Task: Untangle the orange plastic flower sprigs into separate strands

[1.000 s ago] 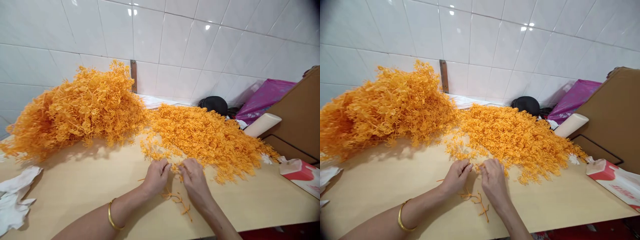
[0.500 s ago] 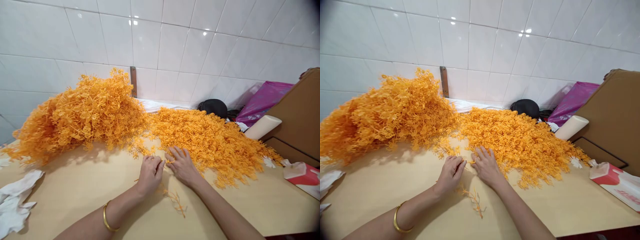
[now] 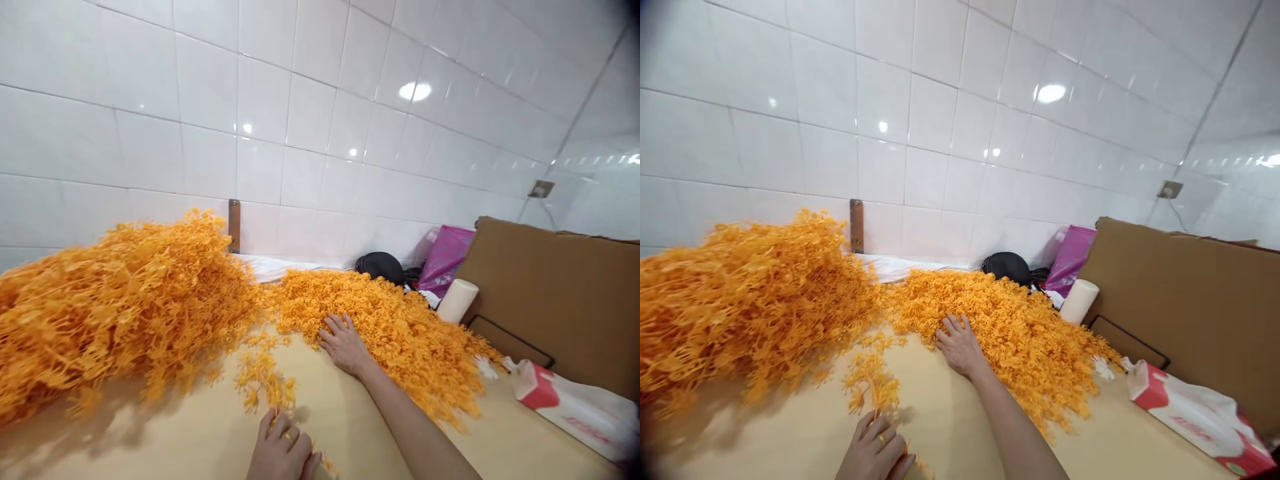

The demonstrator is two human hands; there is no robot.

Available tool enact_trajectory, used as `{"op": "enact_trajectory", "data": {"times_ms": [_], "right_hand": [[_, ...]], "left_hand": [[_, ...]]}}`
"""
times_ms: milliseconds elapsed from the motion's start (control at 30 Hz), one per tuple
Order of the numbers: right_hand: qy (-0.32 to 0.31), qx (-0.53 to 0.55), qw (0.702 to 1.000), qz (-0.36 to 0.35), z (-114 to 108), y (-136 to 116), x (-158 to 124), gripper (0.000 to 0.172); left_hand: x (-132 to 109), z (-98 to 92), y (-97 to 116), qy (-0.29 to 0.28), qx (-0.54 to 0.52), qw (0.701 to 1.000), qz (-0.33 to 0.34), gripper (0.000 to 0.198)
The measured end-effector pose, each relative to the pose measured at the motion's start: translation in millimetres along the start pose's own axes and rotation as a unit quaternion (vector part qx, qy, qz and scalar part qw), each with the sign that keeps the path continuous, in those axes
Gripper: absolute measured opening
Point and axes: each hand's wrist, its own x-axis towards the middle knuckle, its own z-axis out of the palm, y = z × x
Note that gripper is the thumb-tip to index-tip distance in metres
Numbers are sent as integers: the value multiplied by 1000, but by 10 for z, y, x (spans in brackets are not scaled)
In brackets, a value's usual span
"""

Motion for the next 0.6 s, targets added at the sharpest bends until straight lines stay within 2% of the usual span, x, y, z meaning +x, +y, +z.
{"op": "enact_trajectory", "data": {"times_ms": [100,233,333,433,500,600], "right_hand": [[-4,5,1000,7,-33,-9,17,30],[-10,21,1000,14,-171,-168,-65,27],[2,42,999,19,-381,-308,-241,27],[53,69,996,32,-603,-412,-552,34],[97,66,989,87,-681,-444,-832,43],[125,53,956,259,-631,-411,-1281,60]], "left_hand": [[-33,63,-67,-6,21,999,35,17],[-6,17,-80,-29,24,996,78,12],[4,1,-46,-27,29,997,60,17],[11,-49,13,-33,5,999,19,21],[35,-126,46,-55,-31,998,5,19],[89,-252,61,-96,-75,993,5,16]]}}
